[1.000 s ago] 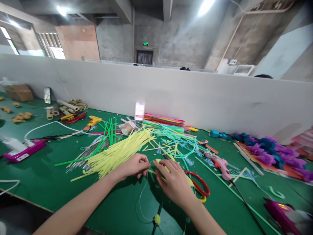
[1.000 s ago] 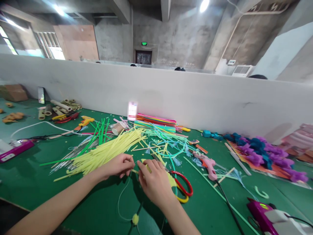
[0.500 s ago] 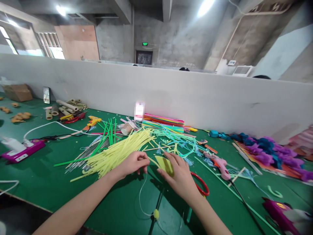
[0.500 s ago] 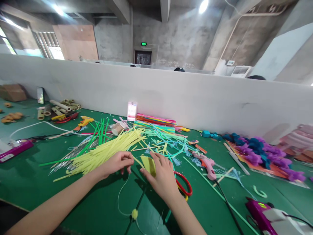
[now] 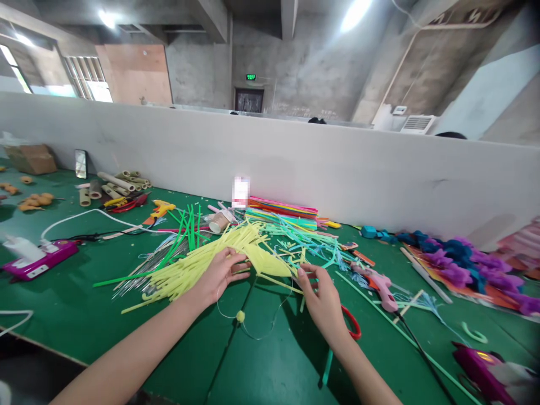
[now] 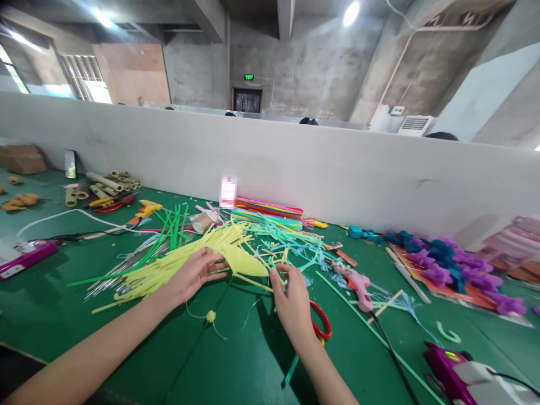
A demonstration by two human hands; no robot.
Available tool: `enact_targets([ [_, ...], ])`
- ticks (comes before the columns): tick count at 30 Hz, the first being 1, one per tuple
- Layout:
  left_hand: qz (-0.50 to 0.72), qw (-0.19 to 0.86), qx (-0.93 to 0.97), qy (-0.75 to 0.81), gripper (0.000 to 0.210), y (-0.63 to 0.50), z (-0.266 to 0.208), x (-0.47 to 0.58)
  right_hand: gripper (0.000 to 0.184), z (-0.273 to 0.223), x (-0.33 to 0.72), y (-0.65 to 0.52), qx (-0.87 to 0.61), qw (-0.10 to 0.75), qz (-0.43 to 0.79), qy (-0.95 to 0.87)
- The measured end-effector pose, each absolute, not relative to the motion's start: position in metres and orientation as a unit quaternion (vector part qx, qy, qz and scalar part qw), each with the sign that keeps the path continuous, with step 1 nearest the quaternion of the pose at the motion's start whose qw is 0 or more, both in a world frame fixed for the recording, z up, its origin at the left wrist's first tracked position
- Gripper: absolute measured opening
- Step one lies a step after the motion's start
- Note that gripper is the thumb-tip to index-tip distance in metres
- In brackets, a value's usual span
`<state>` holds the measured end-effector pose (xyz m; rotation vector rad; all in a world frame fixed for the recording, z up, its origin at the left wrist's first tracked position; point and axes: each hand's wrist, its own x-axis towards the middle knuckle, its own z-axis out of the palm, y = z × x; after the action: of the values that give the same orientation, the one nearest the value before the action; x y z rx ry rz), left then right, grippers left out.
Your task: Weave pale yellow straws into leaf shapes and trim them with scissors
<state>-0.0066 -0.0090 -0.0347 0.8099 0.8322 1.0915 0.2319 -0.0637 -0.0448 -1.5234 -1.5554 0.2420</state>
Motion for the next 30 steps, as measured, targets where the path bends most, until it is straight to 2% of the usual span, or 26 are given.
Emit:
enact_targets([
  [3, 0.493, 0.706, 0.362, 0.356, 0.04, -0.013, -0.033, -0.004, 0.037, -0.042, 0.224, -0.068, -0.602, 0.448, 0.075, -0.656],
  [5, 0.502, 0.71, 0.364, 0.334, 0.041, -0.015, -0.032, -0.004, 0.043, -0.041, 0.215, -0.072, -0.588, 0.43, 0.11, -0.676],
  [7, 0.518, 0.709, 0.362, 0.315, 0.041, -0.015, -0.032, -0.003, 0.043, -0.041, 0.204, -0.079, -0.578, 0.397, 0.22, -0.678],
  [9, 0.531, 0.709, 0.358, 0.296, 0.04, -0.017, -0.03, -0.001, 0.041, -0.04, 0.19, -0.087, -0.566, 0.371, 0.39, -0.624],
  [11, 0.537, 0.712, 0.356, 0.277, 0.037, -0.021, -0.028, 0.001, 0.048, -0.038, 0.176, -0.094, -0.523, 0.383, 0.526, -0.55],
  [14, 0.532, 0.72, 0.361, 0.261, 0.034, -0.03, -0.024, 0.006, 0.05, -0.032, 0.164, -0.1, -0.459, 0.42, 0.632, -0.461],
  [18, 0.511, 0.725, 0.371, 0.275, 0.031, -0.039, -0.024, 0.012, 0.037, -0.029, 0.165, -0.099, -0.407, 0.489, 0.663, -0.395],
  [21, 0.505, 0.722, 0.387, 0.27, 0.032, -0.042, -0.023, 0.014, 0.031, -0.03, 0.17, -0.098, -0.391, 0.503, 0.675, -0.372],
  [25, 0.499, 0.745, 0.377, 0.233, 0.022, -0.043, -0.019, 0.015, 0.029, -0.026, 0.173, -0.098, -0.38, 0.507, 0.693, -0.344],
  [27, 0.5, 0.755, 0.364, 0.218, 0.025, -0.042, -0.018, 0.014, 0.03, -0.024, 0.174, -0.099, -0.377, 0.507, 0.696, -0.341],
  [30, 0.492, 0.716, 0.418, 0.265, 0.02, -0.038, -0.023, 0.012, 0.033, -0.024, 0.178, -0.099, -0.373, 0.502, 0.696, -0.352],
])
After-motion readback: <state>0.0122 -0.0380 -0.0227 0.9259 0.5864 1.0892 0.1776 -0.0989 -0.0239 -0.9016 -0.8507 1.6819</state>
